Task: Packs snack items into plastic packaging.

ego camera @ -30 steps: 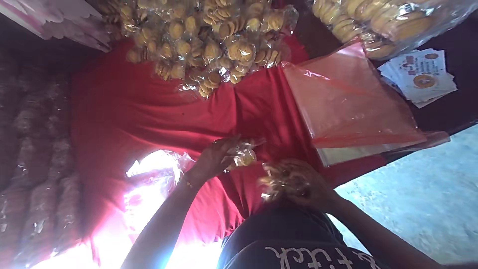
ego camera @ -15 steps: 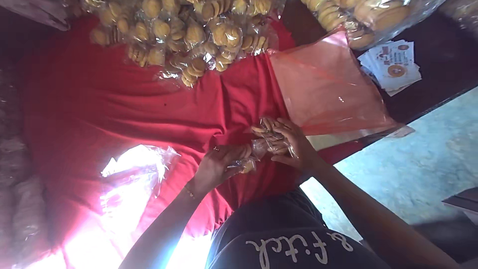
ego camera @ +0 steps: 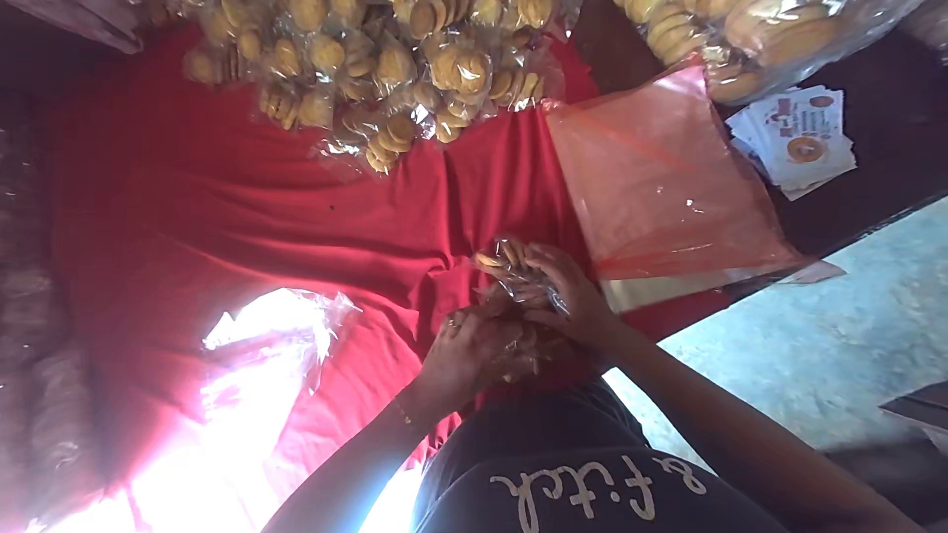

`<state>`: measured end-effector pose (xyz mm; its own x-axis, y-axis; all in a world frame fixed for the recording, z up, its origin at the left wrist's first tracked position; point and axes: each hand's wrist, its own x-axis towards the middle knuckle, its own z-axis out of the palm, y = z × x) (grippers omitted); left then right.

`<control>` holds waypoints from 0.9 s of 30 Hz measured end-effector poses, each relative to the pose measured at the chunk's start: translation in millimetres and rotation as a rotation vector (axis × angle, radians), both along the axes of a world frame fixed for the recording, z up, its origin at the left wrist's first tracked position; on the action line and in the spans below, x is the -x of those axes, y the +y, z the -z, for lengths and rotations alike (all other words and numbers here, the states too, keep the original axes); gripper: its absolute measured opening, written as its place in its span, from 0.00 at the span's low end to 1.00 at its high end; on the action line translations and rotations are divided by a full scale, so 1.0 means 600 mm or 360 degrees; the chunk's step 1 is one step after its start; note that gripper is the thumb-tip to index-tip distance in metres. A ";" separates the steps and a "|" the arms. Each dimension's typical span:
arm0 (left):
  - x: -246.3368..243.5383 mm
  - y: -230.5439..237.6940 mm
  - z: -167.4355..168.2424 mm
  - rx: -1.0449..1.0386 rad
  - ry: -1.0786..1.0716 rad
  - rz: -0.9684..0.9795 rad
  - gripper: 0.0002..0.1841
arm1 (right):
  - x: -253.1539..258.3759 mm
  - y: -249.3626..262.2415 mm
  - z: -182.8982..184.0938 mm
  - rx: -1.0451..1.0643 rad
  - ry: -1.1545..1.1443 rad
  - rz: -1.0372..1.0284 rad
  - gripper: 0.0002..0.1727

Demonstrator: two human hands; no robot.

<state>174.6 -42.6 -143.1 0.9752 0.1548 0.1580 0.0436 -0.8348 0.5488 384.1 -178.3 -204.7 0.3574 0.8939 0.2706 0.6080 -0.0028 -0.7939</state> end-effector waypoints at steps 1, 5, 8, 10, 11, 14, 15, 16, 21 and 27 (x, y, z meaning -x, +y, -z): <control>-0.001 0.000 0.005 -0.0112 -0.0081 -0.0090 0.20 | -0.003 -0.006 0.001 0.0018 0.0008 -0.0101 0.40; 0.023 0.003 0.015 0.0745 -0.0091 -0.0066 0.22 | -0.032 -0.022 -0.016 0.0099 0.0210 -0.0400 0.31; 0.041 -0.007 0.024 0.1144 -0.0240 -0.0229 0.21 | -0.035 -0.018 -0.031 0.0116 0.0351 -0.0563 0.25; 0.052 -0.008 0.028 0.1090 -0.0209 -0.0213 0.20 | -0.022 -0.012 -0.036 0.0111 0.0411 -0.0634 0.24; 0.054 -0.008 0.028 0.1040 -0.0184 -0.0240 0.23 | -0.012 -0.011 -0.036 0.0110 0.0442 -0.0635 0.23; 0.051 -0.001 0.030 0.0975 -0.0109 -0.0435 0.28 | 0.014 -0.015 -0.026 0.0095 0.0507 -0.0576 0.22; 0.051 0.005 0.029 0.0957 -0.0038 -0.0414 0.28 | 0.019 -0.016 -0.023 0.0095 0.0534 -0.0558 0.22; 0.051 0.010 0.028 0.0927 0.0033 -0.0389 0.28 | 0.021 -0.018 -0.021 0.0098 0.0555 -0.0549 0.23; 0.037 0.004 0.034 0.0376 -0.0178 -0.0244 0.11 | 0.018 -0.012 -0.035 0.0122 0.0551 -0.0616 0.27; 0.053 0.020 0.061 0.0640 -0.0269 -0.0443 0.10 | 0.021 -0.010 -0.031 0.0086 0.0500 -0.0621 0.24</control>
<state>142.8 -30.6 -179.8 0.8545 0.4855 0.1845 0.1169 -0.5259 0.8425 371.5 -184.2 -186.0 0.0503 0.9869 0.1532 0.3033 0.1310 -0.9438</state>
